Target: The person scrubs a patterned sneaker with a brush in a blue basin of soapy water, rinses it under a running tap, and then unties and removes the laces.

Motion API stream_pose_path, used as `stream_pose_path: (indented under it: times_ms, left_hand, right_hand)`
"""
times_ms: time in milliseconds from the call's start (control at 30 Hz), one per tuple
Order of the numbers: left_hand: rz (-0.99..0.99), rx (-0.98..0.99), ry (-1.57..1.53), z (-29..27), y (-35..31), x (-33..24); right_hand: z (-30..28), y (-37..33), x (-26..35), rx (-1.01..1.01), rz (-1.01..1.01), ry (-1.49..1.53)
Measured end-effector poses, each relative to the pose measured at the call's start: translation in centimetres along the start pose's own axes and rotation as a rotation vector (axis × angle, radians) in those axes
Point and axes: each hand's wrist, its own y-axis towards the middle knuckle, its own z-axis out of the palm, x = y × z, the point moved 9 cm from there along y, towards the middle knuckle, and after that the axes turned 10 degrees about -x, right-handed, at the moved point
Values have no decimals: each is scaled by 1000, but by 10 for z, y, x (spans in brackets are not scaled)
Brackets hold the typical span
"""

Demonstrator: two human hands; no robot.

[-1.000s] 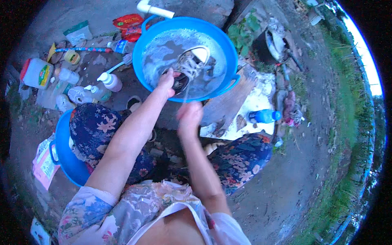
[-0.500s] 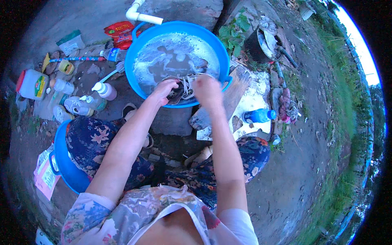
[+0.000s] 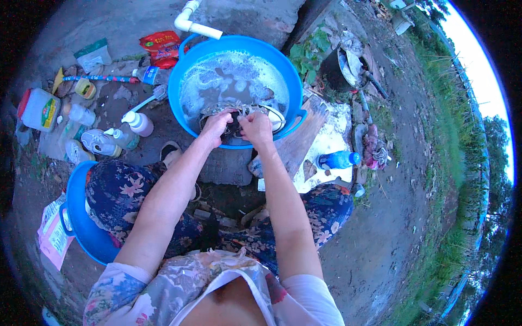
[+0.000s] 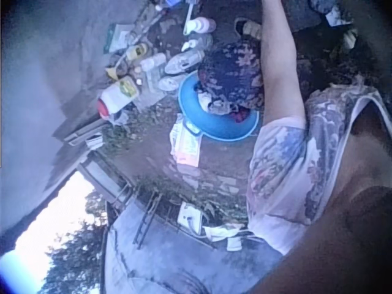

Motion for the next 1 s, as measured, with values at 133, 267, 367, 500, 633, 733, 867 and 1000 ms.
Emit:
stream_pose_path:
  times_ms: [133, 267, 367, 500, 633, 733, 867, 1000]
  left_hand:
    - [-3, 39, -56, 4, -5, -5]
    - [19, 121, 77, 17, -18, -21]
    - [87, 212, 214, 24, -22, -38]
    - [277, 183, 496, 47, -28, -65]
    - [544, 36, 805, 52, -39, -99]
    - [756, 23, 931, 61, -25, -96]
    - [631, -26, 1017, 71, -36, -98]
    - [679, 106, 853, 87, -44, -96]
  right_hand:
    - [-4, 3, 1, -131, -109, -129]
    - [-22, -3, 24, -231, -282, -275]
    - [-33, -3, 50, -297, -331, -246]
    - [-53, 34, 38, -270, -225, 12]
    - [-26, 2, 60, 133, 408, 653]
    - [-29, -5, 62, 288, 635, 823]
    - [-66, -2, 84, 332, 184, 601]
    - [-92, -11, 102, 169, 6, 692]
